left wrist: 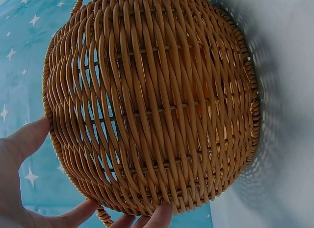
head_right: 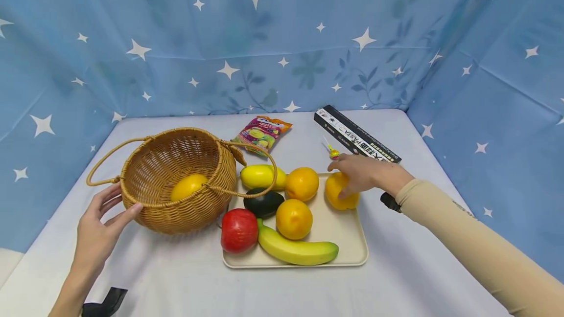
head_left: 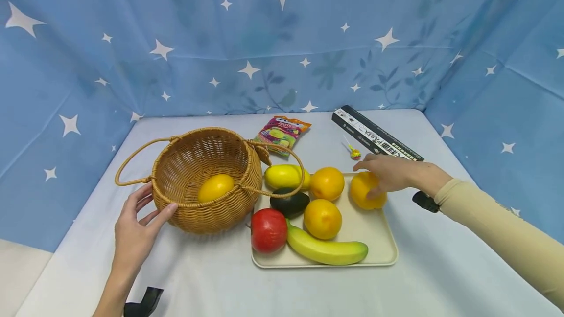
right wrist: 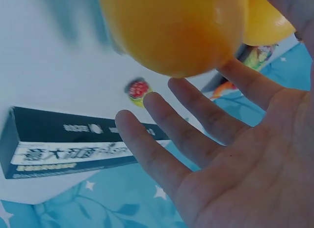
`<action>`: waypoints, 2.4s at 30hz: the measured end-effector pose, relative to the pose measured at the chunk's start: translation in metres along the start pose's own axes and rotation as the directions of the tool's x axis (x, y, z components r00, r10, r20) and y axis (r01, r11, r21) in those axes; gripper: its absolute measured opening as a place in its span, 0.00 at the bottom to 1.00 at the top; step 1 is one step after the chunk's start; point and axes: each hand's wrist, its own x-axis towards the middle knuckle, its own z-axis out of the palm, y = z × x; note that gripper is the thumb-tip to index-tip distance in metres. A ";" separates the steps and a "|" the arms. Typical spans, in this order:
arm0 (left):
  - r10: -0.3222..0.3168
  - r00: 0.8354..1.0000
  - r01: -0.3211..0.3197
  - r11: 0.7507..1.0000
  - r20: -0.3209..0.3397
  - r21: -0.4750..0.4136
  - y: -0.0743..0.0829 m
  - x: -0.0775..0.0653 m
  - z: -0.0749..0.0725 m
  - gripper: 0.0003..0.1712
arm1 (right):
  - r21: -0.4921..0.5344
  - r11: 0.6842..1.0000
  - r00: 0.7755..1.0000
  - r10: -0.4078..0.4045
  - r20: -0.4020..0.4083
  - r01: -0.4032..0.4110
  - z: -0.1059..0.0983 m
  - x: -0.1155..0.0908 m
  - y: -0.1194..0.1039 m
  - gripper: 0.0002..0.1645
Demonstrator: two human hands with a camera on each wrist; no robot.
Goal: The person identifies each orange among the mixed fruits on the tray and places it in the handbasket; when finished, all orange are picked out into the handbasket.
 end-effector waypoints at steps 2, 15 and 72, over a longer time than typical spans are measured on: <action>0.014 1.000 -0.014 1.000 0.010 -0.002 0.001 0.001 0.001 0.40 | 0.005 1.000 1.000 0.002 -0.014 -0.002 0.005 -0.005 0.004 0.40; 0.034 0.999 -0.034 0.999 0.011 -0.004 -0.001 -0.003 -0.001 0.39 | 0.066 0.995 0.994 -0.075 -0.081 0.080 0.022 -0.006 0.008 0.48; -0.027 1.000 0.027 1.000 0.011 -0.010 -0.001 -0.002 -0.001 0.40 | -0.072 0.954 0.943 -0.299 -0.147 0.291 -0.085 0.057 -0.097 0.49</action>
